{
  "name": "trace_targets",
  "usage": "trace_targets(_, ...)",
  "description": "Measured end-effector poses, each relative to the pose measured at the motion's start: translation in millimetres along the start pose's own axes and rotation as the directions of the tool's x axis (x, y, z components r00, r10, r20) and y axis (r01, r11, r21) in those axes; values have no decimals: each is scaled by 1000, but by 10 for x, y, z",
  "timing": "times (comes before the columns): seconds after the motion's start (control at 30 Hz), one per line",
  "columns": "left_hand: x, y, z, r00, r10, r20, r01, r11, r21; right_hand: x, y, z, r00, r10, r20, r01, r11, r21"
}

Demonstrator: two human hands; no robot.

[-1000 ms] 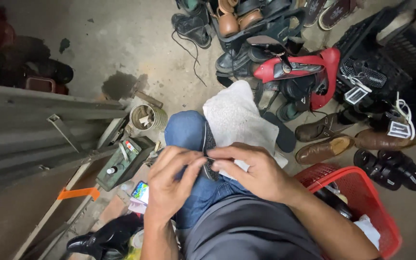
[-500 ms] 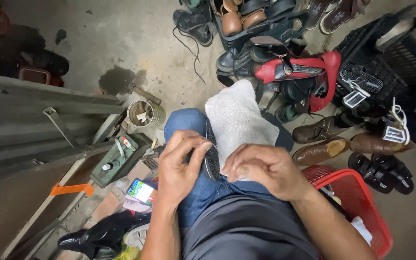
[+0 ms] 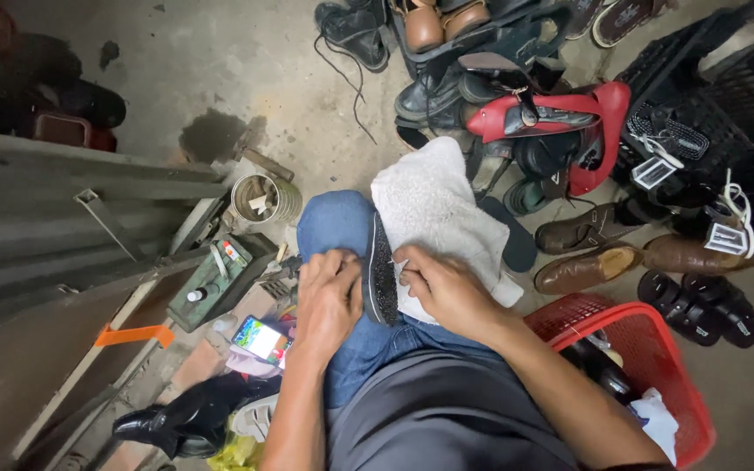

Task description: The person sits on the floor and sews the sole of a black slip-on shoe using a needle and white thread. They repeatedly pull the thread through the sole and tighten the stitches while holding the shoe on their lap.

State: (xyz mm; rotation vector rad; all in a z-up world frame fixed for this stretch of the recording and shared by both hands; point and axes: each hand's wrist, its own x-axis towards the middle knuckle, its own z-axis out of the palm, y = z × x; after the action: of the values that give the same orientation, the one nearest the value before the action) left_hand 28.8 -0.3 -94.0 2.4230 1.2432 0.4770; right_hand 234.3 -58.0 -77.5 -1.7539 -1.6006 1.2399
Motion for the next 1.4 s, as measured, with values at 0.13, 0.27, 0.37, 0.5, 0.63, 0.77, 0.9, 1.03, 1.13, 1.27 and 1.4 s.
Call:
trace_targets(0.13,66,3,47,998,53,34,-51,998,-37,35,85,-48,999,-10,44,10,1000,-8)
trace_targets(0.27,122,36,-2,994,49,100,-41,996,-82,-40,37,-91,998,-35,61,34,999,15)
trace_targets(0.37,146,28,-62,983,45,179,-25,993,-116,-111,8,-96,997,-66,28,65,997,50)
trace_targets(0.5,154,-36,-200,948,73,309,-4,976,-219,-168,-27,-112,992,-126,-15,127,988,84)
trace_targets(0.63,123,-66,-244,941,62,331,9,978,-211,-153,-54,-121,987,-159,-26,161,981,107)
trace_targets(0.77,104,-83,-248,938,-27,346,102,974,-202,-153,-113,-117,985,-171,-33,173,983,64)
trace_targets(0.9,76,-119,-245,928,-42,370,113,979,-172,-158,14,-2,987,-145,-72,146,989,15)
trace_targets(1.03,149,-2,-361,934,-47,353,140,960,-242,-137,155,84,992,-95,-86,97,995,25)
trace_targets(1.13,179,-19,-294,960,46,276,32,962,-272,-156,98,119,986,-104,-130,121,984,129)
trace_targets(1.27,203,-88,-103,956,138,260,-74,967,-242,-168,122,160,969,-122,-213,132,991,34)
trace_targets(1.4,212,49,-77,966,165,198,-144,983,-112,-165,108,112,956,-152,-249,157,988,-1)
